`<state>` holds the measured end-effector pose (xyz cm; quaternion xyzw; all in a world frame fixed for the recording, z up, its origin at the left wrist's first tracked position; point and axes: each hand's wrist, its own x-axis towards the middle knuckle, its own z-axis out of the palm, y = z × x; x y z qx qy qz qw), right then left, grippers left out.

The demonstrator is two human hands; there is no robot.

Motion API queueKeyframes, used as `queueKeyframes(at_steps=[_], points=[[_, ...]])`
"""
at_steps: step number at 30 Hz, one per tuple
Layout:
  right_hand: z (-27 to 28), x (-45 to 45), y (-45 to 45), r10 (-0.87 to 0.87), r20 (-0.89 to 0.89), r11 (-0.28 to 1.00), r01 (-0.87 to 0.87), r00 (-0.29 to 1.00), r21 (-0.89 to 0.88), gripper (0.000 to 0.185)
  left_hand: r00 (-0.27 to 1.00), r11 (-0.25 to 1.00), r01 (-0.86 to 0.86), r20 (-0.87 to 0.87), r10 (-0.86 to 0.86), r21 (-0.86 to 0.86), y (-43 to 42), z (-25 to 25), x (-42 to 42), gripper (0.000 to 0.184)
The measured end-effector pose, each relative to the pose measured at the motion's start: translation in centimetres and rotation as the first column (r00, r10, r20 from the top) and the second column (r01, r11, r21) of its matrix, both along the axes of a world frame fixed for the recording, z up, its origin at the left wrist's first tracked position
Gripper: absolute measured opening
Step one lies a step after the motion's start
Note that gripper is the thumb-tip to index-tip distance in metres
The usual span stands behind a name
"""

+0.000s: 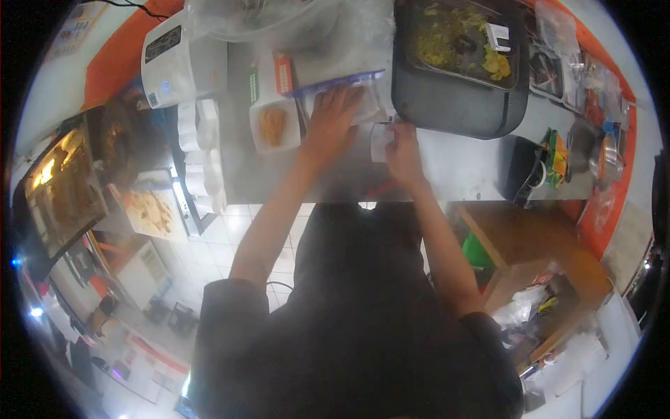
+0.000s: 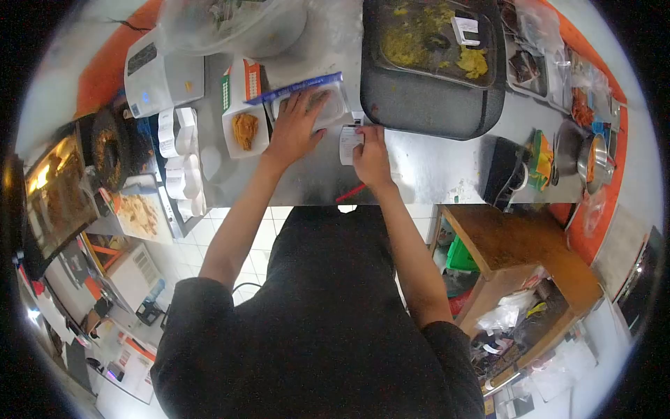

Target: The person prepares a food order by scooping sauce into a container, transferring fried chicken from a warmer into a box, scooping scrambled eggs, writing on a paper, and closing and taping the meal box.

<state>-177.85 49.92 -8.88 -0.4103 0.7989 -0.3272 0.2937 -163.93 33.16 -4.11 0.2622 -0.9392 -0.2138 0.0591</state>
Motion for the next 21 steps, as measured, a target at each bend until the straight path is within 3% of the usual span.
queueKeyframes(at_steps=[5, 7, 8, 10, 13, 14, 16, 17, 18, 20, 21], points=[[-1.8, 0.2, 1.5, -0.119, -0.132, 0.992, 0.124, 0.984, 0.033, 0.024, 0.999, 0.998, 0.048, 0.010, -0.048, -0.030, -0.9, -1.2, -0.4, 0.084], [-1.6, 0.2, 1.5, 0.010, -0.141, 0.997, -0.020, 0.990, -0.068, 0.031, 0.998, 0.999, 0.052, 0.021, -0.052, 0.007, -1.2, -1.4, -0.3, 0.084], [-1.5, 0.3, 1.6, 0.010, -0.139, 0.998, -0.018, 0.990, -0.062, 0.031, 0.996, 0.996, 0.079, 0.025, -0.080, 0.032, -1.5, -1.5, -0.3, 0.085], [0.4, 0.6, 1.0, 0.046, 0.064, 0.999, -0.046, 0.997, -0.005, 0.038, 0.994, 0.992, 0.107, 0.029, -0.109, 0.064, -1.5, -1.4, -0.2, 0.085], [0.9, 0.2, 0.9, 0.090, 0.029, 0.994, -0.091, 0.996, 0.058, 0.046, 0.988, 0.986, 0.112, 0.090, -0.123, 0.121, -1.3, -0.5, -0.1, 0.080], [1.0, 0.1, 0.9, 0.087, 0.029, 0.994, -0.089, 0.996, 0.059, 0.046, 0.990, 0.992, 0.117, 0.067, -0.120, 0.052, -0.9, 0.1, 0.1, 0.075], [1.6, -0.1, 1.1, 0.089, -0.039, 0.988, -0.084, 0.995, 0.126, 0.047, 0.991, 0.992, 0.125, 0.043, -0.124, -0.019, -0.5, 3.4, 0.5, 0.069], [2.0, -0.2, 1.5, 0.082, -0.039, 0.989, -0.077, 0.996, 0.125, 0.047, 0.988, 0.943, 0.145, 0.000, -0.152, 0.299, -0.8, 7.4, 0.4, 0.063], [2.5, -0.3, 1.9, 0.066, -0.082, 0.992, -0.056, 0.995, 0.112, 0.045, 0.985, 0.796, 0.163, -0.049, -0.166, 0.582, -1.7, 10.8, 0.2, 0.056], [3.7, -0.8, 2.8, 0.045, -0.131, 0.995, -0.033, 0.990, 0.092, 0.042, 0.995, 0.799, 0.076, -0.092, -0.025, 0.597, -4.5, 15.1, 0.4, 0.041], [4.5, -1.1, 3.4, -0.019, -0.041, 0.996, 0.023, 0.999, 0.085, 0.039, 0.977, 0.917, 0.025, -0.206, 0.063, 0.397, -7.8, 15.1, 0.3, 0.034]])
